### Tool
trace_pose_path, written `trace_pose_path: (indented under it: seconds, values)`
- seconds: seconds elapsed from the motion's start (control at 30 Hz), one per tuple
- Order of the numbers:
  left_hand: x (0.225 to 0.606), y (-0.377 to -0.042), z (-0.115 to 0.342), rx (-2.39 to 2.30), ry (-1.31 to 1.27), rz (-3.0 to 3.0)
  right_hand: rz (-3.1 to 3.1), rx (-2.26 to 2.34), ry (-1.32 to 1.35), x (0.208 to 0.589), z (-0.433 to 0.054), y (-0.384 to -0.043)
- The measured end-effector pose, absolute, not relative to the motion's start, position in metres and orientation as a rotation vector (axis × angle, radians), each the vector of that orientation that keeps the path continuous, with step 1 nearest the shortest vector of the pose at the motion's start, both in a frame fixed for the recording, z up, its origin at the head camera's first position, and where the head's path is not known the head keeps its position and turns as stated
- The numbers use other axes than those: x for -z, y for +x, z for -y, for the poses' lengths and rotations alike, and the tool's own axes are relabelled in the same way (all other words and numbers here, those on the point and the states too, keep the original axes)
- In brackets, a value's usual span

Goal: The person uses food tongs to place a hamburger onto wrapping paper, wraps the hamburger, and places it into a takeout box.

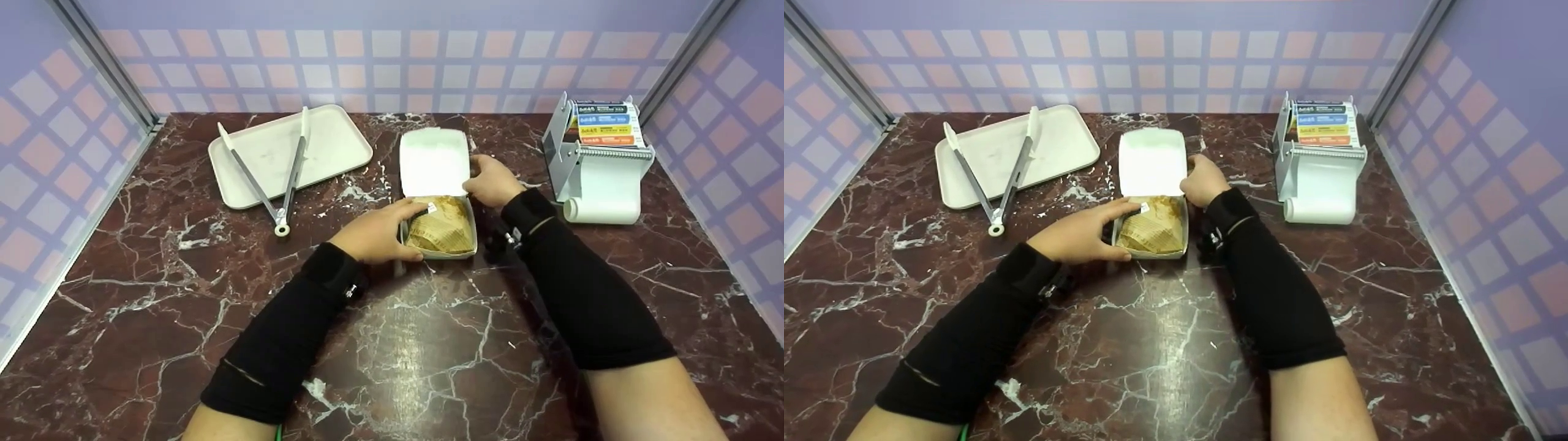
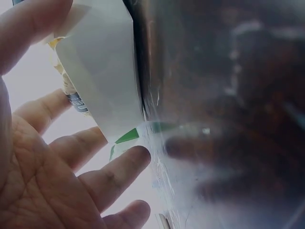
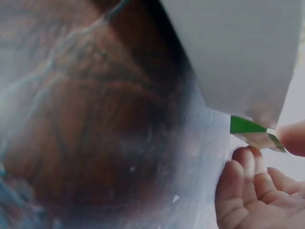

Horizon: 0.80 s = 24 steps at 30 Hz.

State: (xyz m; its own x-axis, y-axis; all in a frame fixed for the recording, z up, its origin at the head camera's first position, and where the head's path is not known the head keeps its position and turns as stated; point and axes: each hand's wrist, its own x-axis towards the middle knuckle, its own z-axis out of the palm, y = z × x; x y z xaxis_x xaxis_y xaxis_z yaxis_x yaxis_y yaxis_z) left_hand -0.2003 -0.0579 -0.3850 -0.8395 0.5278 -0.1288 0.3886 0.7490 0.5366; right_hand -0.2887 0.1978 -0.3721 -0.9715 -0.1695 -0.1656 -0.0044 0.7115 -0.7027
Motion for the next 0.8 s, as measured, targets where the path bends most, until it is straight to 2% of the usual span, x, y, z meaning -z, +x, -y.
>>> trace_pose_path:
  seconds: [0.47, 0.8]
  values:
    - [0.386, -0.204, 0.057, -0.594, 0.657, -2.746, -2.520, 1.629, -0.213, 0.369, -0.192, -0.271]
    - [0.381, -0.205, 0.063, -0.603, 0.563, -2.778, -2.401, 1.718, -0.231, 0.378, -0.198, -0.259]
